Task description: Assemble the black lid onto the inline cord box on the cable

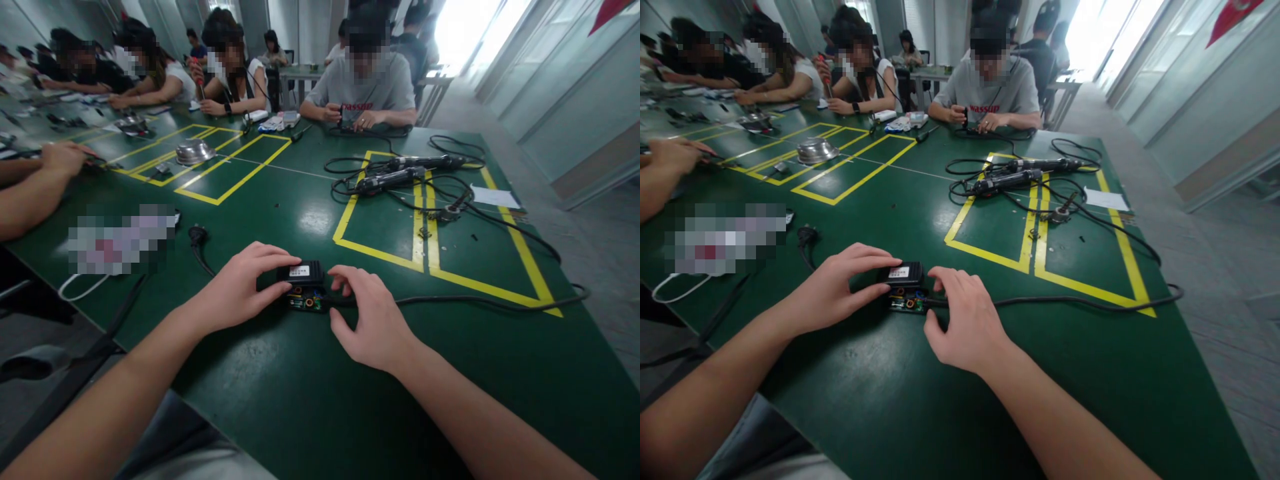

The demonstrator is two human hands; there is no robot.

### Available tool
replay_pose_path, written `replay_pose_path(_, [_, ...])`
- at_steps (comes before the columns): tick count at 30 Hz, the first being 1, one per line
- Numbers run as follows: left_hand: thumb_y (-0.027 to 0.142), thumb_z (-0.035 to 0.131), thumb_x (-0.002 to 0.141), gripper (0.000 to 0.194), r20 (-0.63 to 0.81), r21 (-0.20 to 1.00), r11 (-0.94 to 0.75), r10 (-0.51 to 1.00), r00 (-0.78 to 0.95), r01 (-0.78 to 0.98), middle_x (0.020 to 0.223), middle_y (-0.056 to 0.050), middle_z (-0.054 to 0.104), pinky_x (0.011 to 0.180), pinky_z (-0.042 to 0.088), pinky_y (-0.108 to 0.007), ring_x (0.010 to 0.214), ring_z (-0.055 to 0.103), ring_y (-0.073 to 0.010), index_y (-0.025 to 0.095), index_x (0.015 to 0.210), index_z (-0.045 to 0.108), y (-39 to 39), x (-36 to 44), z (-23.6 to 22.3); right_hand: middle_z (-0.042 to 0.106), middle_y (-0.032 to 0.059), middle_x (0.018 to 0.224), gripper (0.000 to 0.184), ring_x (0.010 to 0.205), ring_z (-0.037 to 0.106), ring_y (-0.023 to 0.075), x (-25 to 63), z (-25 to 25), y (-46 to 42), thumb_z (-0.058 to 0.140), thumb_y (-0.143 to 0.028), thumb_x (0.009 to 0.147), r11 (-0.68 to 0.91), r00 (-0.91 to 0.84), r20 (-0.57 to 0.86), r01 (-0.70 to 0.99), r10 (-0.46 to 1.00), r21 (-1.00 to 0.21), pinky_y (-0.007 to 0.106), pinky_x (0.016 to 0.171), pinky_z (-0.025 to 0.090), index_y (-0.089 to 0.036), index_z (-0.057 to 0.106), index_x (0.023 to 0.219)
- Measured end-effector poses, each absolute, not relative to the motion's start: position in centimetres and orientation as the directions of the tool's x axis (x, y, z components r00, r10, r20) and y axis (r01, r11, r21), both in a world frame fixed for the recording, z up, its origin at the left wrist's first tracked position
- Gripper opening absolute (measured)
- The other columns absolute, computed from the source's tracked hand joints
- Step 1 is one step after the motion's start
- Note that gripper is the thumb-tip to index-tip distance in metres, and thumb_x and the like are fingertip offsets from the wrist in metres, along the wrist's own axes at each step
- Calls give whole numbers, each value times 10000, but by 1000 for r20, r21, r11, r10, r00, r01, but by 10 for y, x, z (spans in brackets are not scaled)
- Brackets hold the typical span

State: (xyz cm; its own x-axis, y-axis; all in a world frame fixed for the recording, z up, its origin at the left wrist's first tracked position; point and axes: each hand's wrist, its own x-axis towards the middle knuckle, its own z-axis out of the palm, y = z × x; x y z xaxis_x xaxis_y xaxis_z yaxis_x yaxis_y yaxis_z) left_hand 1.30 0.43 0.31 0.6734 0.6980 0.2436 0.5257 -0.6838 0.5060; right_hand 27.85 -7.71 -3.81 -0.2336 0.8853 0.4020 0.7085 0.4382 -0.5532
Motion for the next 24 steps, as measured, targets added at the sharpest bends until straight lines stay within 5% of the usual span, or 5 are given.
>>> replay_pose_path(5, [219,738,1020,355,144,476,-729,617,774,492,1303,-109,808,1086,603,-455,1212,704,-294,257,1368,798,-16,18,8,755,147,1159,425,1012,696,320,277,-36,-76,682,-267,906,477,-308,382,713,872,-514,493,878,531,-165,637,1317])
replay_pose_path(12, [228,710,1057,348,160,397,-752,622,767,526,1280,-110,811,1051,603,-470,1163,719,-292,271,1393,788,-20,20,-2,790,121,1198,275,1087,723,315,279,-44,-72,783,-274,957,456,-294,370,732,881,-506,492,914,532,-215,737,1222])
replay_pose_path(20, [294,751,1008,353,144,639,-582,733,665,503,1244,-75,808,969,613,-396,1094,756,-260,255,1359,737,-12,18,-5,774,115,1103,334,976,700,308,277,-43,-73,727,-319,964,420,-263,355,759,897,-497,467,860,508,-207,657,1271])
replay_pose_path(24, [298,705,1011,167,216,624,-473,869,445,622,1249,-85,808,966,614,-454,1068,747,-275,235,1164,680,-8,19,-13,724,83,990,233,870,672,272,277,-41,-73,660,-288,962,394,-238,343,759,909,-518,420,793,492,-213,606,1176])
